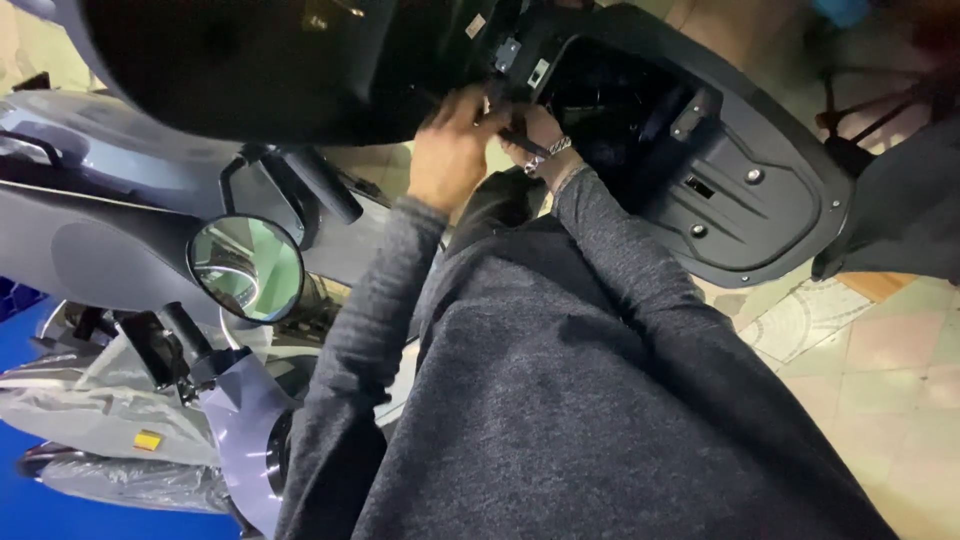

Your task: Removing the internal storage compartment and fasteners from a scooter using a T-handle wrench.

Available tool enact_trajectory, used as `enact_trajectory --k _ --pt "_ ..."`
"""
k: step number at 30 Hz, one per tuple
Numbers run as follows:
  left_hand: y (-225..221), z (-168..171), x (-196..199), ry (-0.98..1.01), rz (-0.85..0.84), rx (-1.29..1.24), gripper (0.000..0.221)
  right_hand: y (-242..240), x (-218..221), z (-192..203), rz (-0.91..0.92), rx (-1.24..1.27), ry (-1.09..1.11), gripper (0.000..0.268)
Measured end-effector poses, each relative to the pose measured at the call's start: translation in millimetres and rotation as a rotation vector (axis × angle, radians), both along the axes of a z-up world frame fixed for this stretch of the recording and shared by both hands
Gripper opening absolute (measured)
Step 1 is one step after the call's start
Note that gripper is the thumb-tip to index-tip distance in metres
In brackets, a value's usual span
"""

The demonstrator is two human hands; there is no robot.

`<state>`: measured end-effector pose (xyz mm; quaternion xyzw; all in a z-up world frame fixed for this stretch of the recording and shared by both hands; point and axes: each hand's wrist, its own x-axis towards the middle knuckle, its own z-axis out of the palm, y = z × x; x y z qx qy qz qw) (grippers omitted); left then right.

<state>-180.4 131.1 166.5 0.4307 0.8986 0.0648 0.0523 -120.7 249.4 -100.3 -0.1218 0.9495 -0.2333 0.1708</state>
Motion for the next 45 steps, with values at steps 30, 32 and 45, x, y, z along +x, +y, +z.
enact_trajectory --k 30,32,45 --pt "-9.9 -4.2 -9.5 -0.903 0.964 0.082 0.059 -14.4 4.4 -19.7 -1.301 -2.099 -1.043 0.014" --pt "-9.6 -13.2 -4.9 -0.737 0.884 -0.037 0.069 -19.0 2.9 -13.9 -1.352 -1.967 -1.125 0.014" --pt "7.6 8.7 10.2 0.148 0.574 0.086 0.044 -12.3 1.9 -61.7 -0.324 -0.286 -0.331 0.054"
